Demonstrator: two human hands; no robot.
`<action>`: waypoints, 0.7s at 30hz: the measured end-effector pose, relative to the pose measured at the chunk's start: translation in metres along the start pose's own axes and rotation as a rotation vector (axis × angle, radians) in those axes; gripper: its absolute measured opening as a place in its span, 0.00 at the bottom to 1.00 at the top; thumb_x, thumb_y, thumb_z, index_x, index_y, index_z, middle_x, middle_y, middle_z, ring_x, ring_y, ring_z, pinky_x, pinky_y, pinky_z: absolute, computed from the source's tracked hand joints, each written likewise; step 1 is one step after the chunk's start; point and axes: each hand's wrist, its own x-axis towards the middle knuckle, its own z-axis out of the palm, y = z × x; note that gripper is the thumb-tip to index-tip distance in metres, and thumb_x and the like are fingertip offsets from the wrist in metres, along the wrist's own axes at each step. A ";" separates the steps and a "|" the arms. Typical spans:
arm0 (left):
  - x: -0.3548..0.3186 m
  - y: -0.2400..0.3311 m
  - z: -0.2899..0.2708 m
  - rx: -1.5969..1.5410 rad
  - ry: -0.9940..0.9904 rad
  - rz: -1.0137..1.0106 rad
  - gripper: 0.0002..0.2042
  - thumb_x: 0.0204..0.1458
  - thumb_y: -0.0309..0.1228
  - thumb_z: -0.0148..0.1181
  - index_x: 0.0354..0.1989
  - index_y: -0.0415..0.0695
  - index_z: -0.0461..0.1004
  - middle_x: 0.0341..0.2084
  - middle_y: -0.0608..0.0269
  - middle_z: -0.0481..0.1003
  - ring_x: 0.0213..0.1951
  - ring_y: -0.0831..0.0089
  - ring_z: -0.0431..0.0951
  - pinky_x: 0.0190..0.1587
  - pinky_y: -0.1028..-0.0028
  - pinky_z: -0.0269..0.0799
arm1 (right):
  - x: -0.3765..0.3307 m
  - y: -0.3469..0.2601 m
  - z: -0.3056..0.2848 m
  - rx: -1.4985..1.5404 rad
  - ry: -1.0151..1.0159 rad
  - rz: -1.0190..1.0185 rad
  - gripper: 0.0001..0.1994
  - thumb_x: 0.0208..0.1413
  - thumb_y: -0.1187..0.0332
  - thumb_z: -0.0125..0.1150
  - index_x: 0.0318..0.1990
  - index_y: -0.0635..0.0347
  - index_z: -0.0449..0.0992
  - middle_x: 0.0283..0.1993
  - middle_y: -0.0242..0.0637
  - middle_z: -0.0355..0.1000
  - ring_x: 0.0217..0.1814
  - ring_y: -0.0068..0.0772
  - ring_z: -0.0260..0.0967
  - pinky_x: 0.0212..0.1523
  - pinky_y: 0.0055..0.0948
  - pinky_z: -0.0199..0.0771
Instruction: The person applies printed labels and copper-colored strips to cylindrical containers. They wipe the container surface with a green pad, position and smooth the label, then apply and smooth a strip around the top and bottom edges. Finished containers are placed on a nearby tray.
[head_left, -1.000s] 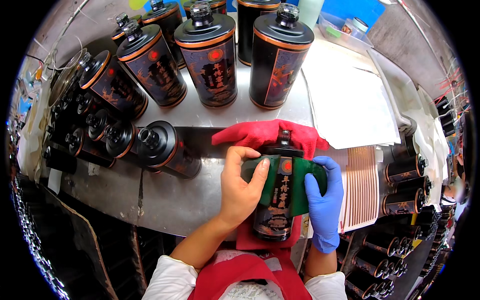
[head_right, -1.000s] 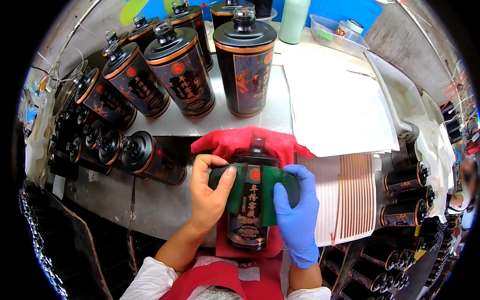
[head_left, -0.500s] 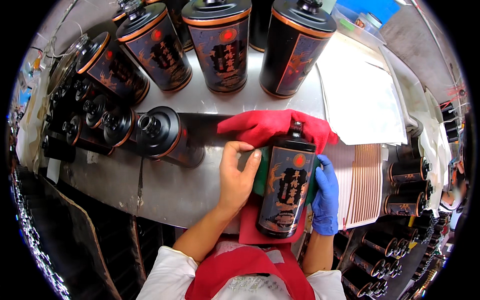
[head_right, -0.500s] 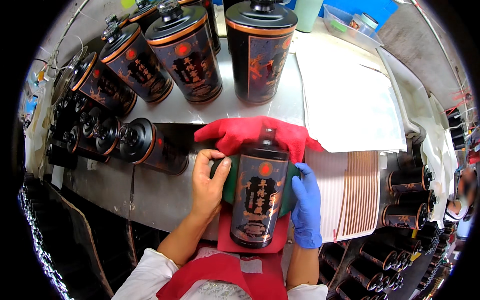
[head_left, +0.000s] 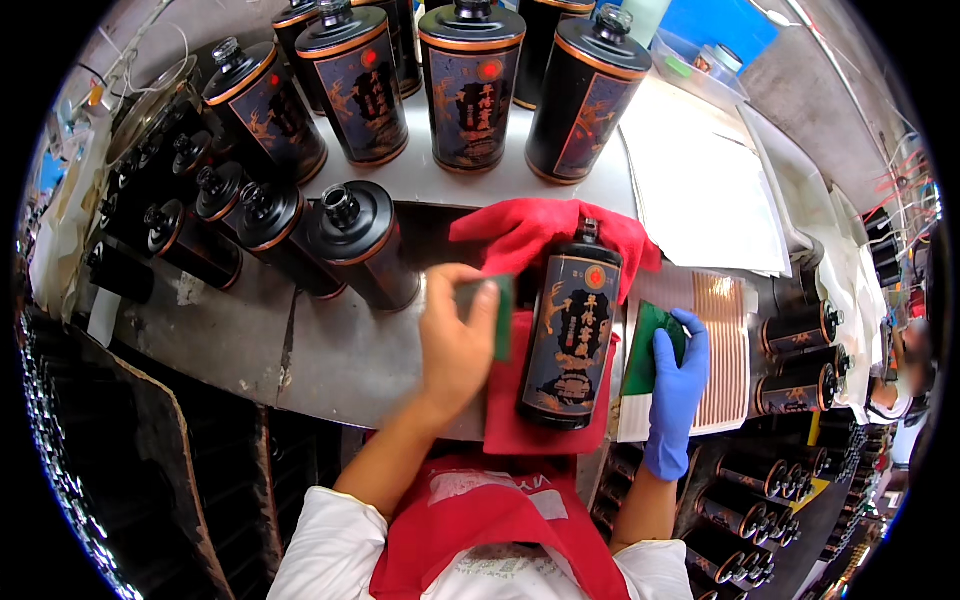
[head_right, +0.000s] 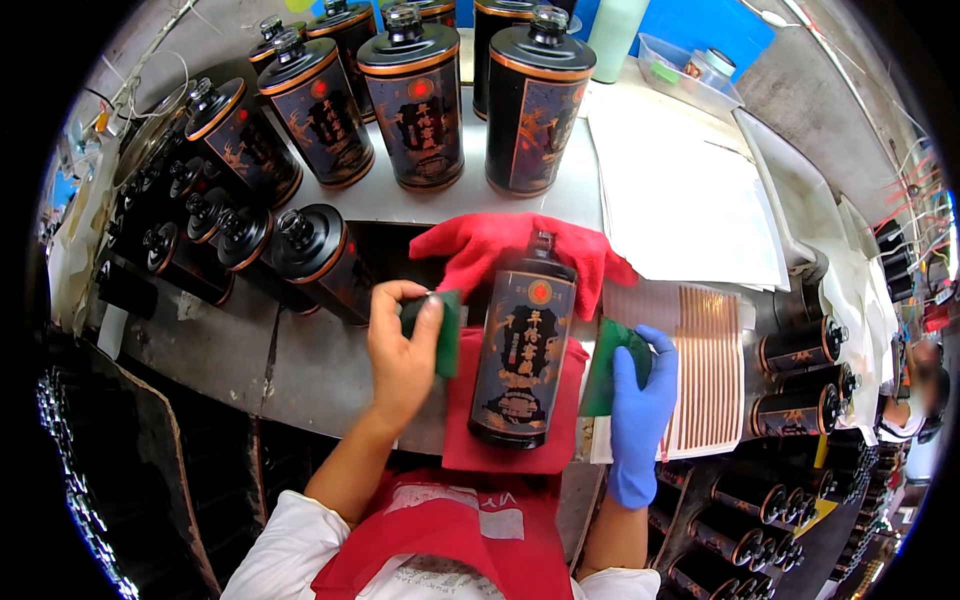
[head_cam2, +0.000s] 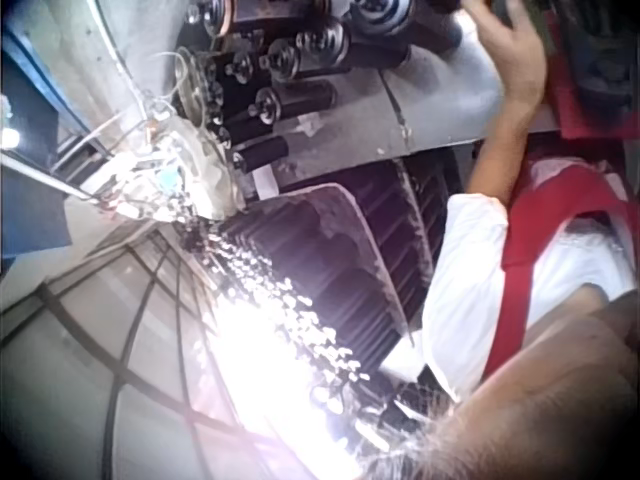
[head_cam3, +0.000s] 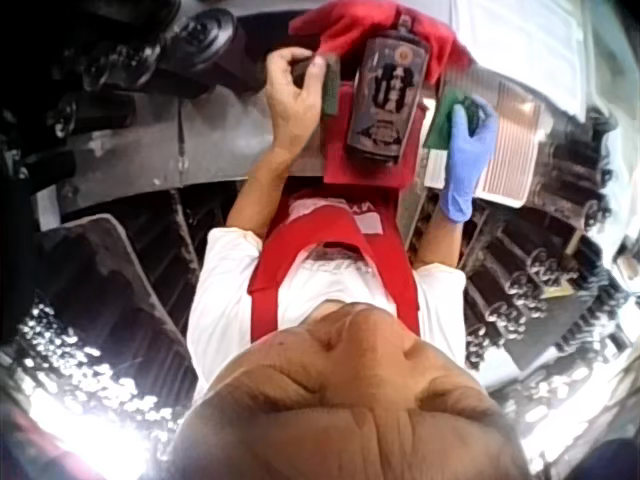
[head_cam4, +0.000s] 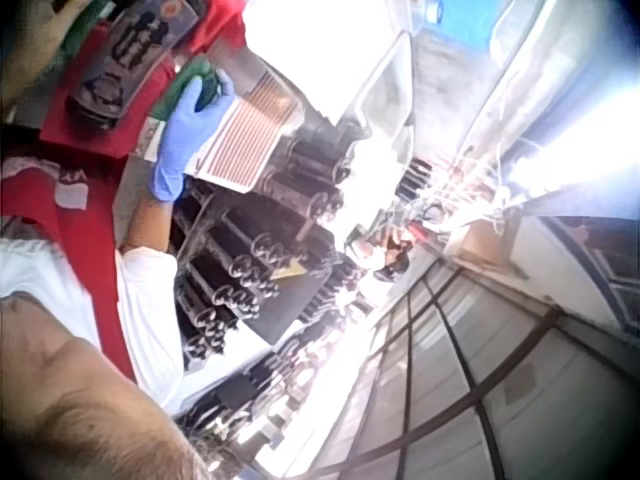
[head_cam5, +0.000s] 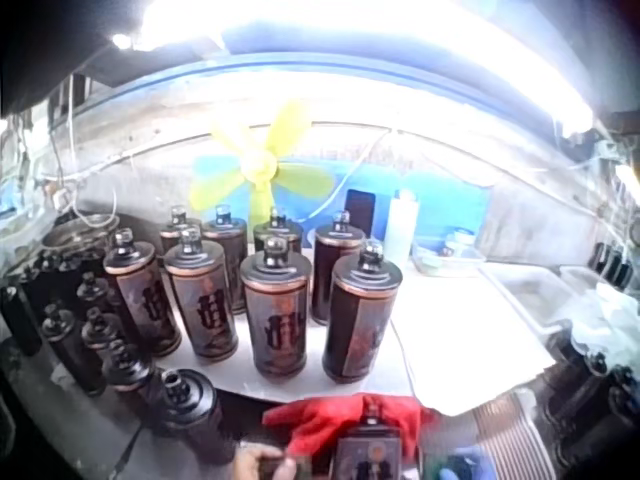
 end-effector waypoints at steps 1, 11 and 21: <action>-0.010 0.015 0.002 -0.005 -0.037 0.161 0.09 0.53 0.26 0.56 0.38 0.38 0.65 0.31 0.62 0.68 0.32 0.78 0.68 0.35 0.77 0.67 | -0.012 -0.018 0.010 -0.007 -0.007 -0.087 0.14 0.55 0.78 0.53 0.49 0.62 0.66 0.41 0.34 0.67 0.40 0.21 0.66 0.42 0.20 0.69; -0.035 -0.002 0.016 -0.109 -0.118 0.149 0.10 0.54 0.27 0.56 0.41 0.38 0.63 0.31 0.61 0.70 0.32 0.76 0.70 0.36 0.77 0.67 | -0.035 -0.016 0.023 0.103 -0.168 -0.022 0.17 0.58 0.71 0.53 0.54 0.64 0.61 0.48 0.36 0.64 0.49 0.26 0.62 0.52 0.24 0.63; -0.050 -0.042 0.009 -0.284 -0.042 -0.114 0.09 0.54 0.26 0.56 0.40 0.38 0.64 0.36 0.64 0.64 0.41 0.75 0.64 0.49 0.78 0.59 | -0.019 0.051 0.018 0.477 -0.234 0.236 0.19 0.56 0.72 0.54 0.55 0.63 0.61 0.50 0.38 0.63 0.51 0.25 0.61 0.54 0.24 0.61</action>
